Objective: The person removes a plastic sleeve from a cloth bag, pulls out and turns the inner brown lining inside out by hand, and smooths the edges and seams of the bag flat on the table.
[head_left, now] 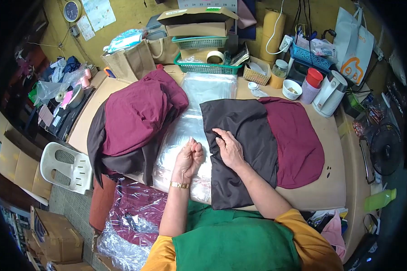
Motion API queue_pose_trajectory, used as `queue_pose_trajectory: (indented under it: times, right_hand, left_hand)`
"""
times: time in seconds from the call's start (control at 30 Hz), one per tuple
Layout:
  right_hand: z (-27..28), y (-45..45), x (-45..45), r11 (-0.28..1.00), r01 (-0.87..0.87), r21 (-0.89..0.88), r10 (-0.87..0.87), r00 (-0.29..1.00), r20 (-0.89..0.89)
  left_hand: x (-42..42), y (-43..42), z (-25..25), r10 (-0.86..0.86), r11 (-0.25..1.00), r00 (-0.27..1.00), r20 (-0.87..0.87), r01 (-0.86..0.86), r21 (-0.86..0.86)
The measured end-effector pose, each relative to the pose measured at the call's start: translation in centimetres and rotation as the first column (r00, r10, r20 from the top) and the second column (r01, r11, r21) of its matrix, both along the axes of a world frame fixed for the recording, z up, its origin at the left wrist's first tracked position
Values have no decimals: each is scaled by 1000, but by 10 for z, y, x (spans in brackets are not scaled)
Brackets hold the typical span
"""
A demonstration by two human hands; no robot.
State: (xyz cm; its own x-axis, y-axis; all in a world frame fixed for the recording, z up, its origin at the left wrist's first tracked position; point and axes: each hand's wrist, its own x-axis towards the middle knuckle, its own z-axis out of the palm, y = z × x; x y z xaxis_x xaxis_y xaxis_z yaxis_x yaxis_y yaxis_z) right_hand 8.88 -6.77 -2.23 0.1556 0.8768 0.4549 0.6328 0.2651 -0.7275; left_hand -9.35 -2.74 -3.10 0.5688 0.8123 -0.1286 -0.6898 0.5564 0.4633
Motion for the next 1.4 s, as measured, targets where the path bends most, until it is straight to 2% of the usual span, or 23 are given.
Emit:
queue_pose_trajectory:
  times: [0.03, 0.07, 0.2, 0.23, 0.3, 0.43, 0.57, 0.67, 0.7, 0.73, 0.77, 0.8, 0.83, 0.87, 0.9, 0.93, 0.97, 1.07, 1.1, 1.17, 1.27, 1.33, 1.4]
  right_hand:
    - [2, -1, 1, 1000, -14, 6, 14, 1000, -21]
    - [4, -3, 1, 1000, -29, 12, 29, 999, -44]
    - [38, -23, 0, 986, -164, -4, 164, 986, 40]
    - [42, -27, -2, 985, -173, -6, 174, 984, 38]
    - [45, -31, -6, 973, -229, -24, 229, 952, 201]
    - [33, -29, -16, 979, -182, 87, 147, 940, 309]
    - [28, -23, -17, 981, -136, 137, 82, 936, 344]
    - [23, -21, -14, 993, -112, 48, 85, 921, 381]
    - [24, -22, -14, 993, -110, 49, 83, 921, 381]
    - [25, -23, -13, 992, -115, 52, 94, 948, 303]
    - [26, -24, -13, 991, -121, 55, 106, 969, 223]
    - [28, -25, -13, 991, -124, 55, 109, 968, 225]
    - [30, -26, -12, 997, -71, -4, 70, 981, 182]
    - [30, -26, -11, 998, -17, -67, 27, 990, 140]
    - [23, -22, -9, 997, -19, -70, 29, 990, 140]
    - [11, -13, -6, 999, 0, -42, 6, 989, 146]
    - [1, -5, -3, 1000, 20, -13, -18, 989, 149]
    - [5, 22, 9, 993, 90, -80, -76, 984, 161]
    - [4, 32, 16, 988, 119, -96, -102, 980, 169]
    - [5, 52, 30, 965, 217, -143, -191, 965, 179]
    - [5, 74, 50, 956, 234, -176, -204, 964, 171]
    - [9, 76, 54, 955, 215, -203, -178, 967, 183]
    - [13, 76, 55, 978, 45, -203, -38, 999, 36]
  left_hand:
    - [-2, -4, 5, 88, 988, 975, -204, -60, 143]
    - [-1, -9, 9, 217, 957, 924, -314, -139, 253]
    - [-6, -12, 11, 359, 923, 868, -343, -275, 269]
    - [-7, -11, 11, 352, 923, 871, -342, -262, 284]
    - [-8, -11, 12, 348, 921, 871, -347, -249, 298]
    - [-5, -14, 19, 317, 918, 874, -368, -186, 350]
    - [-2, -20, 25, 284, 907, 890, -356, -129, 400]
    - [-2, -26, 33, 230, 923, 914, -334, -96, 372]
    - [-4, -27, 36, 200, 939, 925, -324, -87, 332]
    - [-13, -24, 30, 200, 939, 925, -323, -86, 334]
    - [-26, -18, 18, 140, 936, 960, -241, -50, 347]
    - [-29, -18, 26, 79, 932, 985, -156, -17, 363]
    - [-25, -24, 30, 82, 932, 985, -155, -21, 362]
    - [-16, -33, 33, 408, 826, 829, -383, -156, 542]
    - [-10, -40, 40, 692, 661, 530, -491, -192, 725]
    - [-12, -43, 38, 546, 786, 636, -546, -164, 596]
    - [-8, -47, 32, 512, 808, 622, -592, -115, 578]
    - [8, -61, 14, 487, 756, 328, -809, 305, 579]
    - [13, -63, -6, 496, 739, 350, -795, 310, 598]
    - [10, -67, 2, 445, 702, 307, -842, 464, 540]
    - [6, -82, 29, 481, 750, 249, -840, 380, 542]
    - [4, -80, 21, 495, 742, 258, -830, 372, 558]
    - [2, -77, 11, 511, 730, 268, -817, 366, 577]
